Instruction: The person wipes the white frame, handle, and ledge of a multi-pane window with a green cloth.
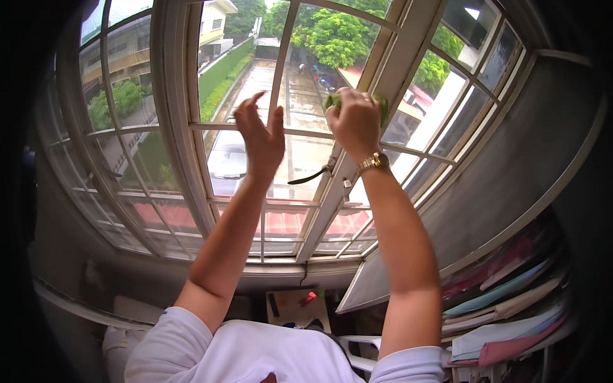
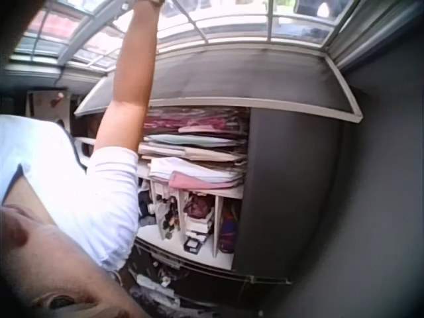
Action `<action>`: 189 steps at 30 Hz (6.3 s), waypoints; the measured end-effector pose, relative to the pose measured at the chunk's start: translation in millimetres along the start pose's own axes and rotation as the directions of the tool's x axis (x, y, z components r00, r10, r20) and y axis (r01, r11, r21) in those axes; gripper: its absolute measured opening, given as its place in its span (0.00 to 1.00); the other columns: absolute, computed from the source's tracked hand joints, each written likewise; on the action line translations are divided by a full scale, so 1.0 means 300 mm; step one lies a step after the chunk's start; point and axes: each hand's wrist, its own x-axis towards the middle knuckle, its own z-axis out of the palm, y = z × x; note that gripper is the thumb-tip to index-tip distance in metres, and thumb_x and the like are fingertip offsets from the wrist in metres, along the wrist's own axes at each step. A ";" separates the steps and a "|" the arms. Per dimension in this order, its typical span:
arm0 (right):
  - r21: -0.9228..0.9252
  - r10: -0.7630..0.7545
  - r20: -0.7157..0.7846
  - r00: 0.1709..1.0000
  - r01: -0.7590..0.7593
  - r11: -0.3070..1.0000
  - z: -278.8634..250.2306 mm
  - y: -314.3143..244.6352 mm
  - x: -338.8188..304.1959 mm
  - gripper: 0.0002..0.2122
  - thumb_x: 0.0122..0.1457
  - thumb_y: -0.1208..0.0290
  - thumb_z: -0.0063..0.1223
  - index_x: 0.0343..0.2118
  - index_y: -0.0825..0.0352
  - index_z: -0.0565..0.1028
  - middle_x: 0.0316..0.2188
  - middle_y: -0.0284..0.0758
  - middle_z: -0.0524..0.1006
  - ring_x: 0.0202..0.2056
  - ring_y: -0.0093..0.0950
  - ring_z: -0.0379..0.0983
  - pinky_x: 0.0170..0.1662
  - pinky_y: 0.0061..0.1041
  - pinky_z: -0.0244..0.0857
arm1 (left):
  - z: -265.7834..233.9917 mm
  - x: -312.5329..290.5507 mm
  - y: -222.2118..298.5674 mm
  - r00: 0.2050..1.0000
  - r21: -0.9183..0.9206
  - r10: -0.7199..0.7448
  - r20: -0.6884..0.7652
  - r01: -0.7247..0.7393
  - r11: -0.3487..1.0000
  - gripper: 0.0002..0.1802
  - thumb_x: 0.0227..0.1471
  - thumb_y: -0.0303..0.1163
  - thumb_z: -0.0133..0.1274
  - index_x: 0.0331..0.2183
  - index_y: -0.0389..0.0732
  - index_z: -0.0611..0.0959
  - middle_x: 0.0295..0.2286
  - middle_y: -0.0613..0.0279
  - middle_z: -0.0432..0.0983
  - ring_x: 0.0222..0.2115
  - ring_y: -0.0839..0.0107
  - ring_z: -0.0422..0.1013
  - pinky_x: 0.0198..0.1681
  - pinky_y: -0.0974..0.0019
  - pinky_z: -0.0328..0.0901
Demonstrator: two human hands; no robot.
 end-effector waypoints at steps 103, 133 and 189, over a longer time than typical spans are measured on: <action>-0.106 -0.477 0.057 0.877 0.480 0.871 0.255 -0.342 -0.038 0.11 0.50 0.71 0.44 0.36 0.68 0.73 0.35 0.36 0.76 0.49 0.29 0.67 0.61 0.45 0.40 | -0.195 -0.168 -0.275 0.407 -0.104 -0.461 0.789 0.828 0.552 0.19 0.55 0.26 0.42 0.49 0.33 0.67 0.45 0.57 0.69 0.49 0.73 0.61 0.53 0.70 0.54; 0.933 0.249 0.246 0.937 -0.298 0.200 0.237 -0.519 -0.085 0.09 0.51 0.77 0.49 0.36 0.71 0.70 0.31 0.38 0.73 0.32 0.29 0.71 0.36 0.27 0.66 | -0.359 -0.151 -0.277 0.792 -0.620 -0.470 0.390 0.603 0.502 0.08 0.56 0.32 0.47 0.35 0.38 0.75 0.30 0.69 0.73 0.34 0.80 0.68 0.39 0.74 0.62; 0.518 -0.247 0.145 0.958 0.139 0.844 0.372 -0.665 0.096 0.10 0.45 0.64 0.52 0.28 0.63 0.77 0.32 0.44 0.72 0.36 0.42 0.70 0.40 0.38 0.64 | -0.465 -0.044 -0.337 0.979 -0.087 -0.198 0.054 0.202 0.976 0.22 0.52 0.18 0.34 0.51 0.31 0.64 0.38 0.50 0.71 0.41 0.64 0.69 0.45 0.66 0.63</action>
